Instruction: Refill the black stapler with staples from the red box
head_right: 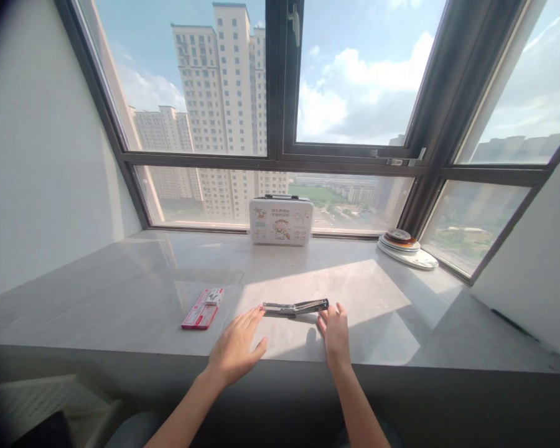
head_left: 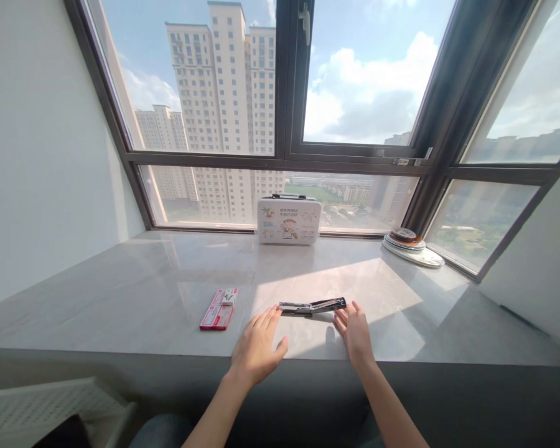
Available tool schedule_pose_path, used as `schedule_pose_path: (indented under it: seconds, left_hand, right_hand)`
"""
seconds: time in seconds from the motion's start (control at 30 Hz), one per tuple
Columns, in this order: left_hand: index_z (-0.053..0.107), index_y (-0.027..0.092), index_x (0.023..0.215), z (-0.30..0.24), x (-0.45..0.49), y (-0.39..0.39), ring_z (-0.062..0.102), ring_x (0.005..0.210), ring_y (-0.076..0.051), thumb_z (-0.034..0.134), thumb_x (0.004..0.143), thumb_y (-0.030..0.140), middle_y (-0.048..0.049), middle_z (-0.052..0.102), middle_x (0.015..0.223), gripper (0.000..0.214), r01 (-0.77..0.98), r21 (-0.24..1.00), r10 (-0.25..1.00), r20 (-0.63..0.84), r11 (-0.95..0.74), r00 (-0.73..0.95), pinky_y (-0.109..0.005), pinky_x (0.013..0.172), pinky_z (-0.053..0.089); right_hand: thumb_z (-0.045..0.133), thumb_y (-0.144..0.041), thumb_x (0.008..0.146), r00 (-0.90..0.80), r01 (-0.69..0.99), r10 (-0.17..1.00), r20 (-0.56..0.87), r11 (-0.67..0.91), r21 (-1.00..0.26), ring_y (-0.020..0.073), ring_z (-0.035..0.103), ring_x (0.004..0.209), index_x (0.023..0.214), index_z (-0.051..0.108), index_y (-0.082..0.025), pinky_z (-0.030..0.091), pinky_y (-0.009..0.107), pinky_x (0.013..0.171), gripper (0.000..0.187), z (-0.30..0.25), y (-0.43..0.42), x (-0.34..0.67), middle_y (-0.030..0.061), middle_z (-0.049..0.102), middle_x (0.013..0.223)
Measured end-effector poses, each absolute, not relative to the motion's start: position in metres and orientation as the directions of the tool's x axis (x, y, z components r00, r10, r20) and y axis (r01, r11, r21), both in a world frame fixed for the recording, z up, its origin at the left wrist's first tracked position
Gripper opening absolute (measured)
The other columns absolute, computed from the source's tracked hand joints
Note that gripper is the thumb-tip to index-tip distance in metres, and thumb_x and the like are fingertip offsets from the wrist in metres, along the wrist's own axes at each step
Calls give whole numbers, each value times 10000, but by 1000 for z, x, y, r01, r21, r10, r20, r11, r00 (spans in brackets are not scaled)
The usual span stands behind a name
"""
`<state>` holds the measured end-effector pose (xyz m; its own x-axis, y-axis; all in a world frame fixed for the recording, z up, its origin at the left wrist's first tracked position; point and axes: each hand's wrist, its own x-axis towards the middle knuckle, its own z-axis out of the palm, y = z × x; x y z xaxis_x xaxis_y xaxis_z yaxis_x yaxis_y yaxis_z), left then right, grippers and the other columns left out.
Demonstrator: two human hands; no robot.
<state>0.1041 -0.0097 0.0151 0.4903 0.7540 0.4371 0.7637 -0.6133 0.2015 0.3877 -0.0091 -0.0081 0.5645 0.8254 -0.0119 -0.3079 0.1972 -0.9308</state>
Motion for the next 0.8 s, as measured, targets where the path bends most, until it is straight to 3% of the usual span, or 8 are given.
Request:
schedule_pose_path:
  seconds: [0.1,0.23,0.4,0.8]
  left_hand:
    - [378,223,1581,16,105,-10,382,1500,-254,529,945,389,-77,387,1637,675,766,191,751,441,-614,492,-455,1254,303]
    - [409,218,1564,17,106,-12,394,1492,-261,533,936,385,-79,399,1630,662,769,189,752,443,-610,488,-460,1253,304]
    - [447,225,1542,18,107,-12,428,1466,-286,556,912,375,-83,434,1609,657,765,215,754,460,-607,469,-474,1240,328]
    - [452,247,1535,20,107,-10,434,1459,-296,576,897,344,-81,449,1598,657,757,267,771,453,-597,448,-495,1240,340]
  right_hand:
    - [719,-532,830,610,-142,787,93,225,-964,259,690,1068,1345,463,-274,658,355,788,630,-11,-22,385,70,608,1230]
    - [690,-550,856,594,107,767,242,224,-969,246,718,860,1265,473,-249,649,358,676,553,-8,-29,374,46,635,1064]
    - [663,-567,857,610,169,752,249,184,-968,230,715,710,1155,472,-256,599,349,643,472,-3,-27,368,26,669,956]
    - [583,-521,883,513,406,809,286,65,-912,247,661,626,922,573,-262,511,351,632,262,-3,-28,370,7,673,723]
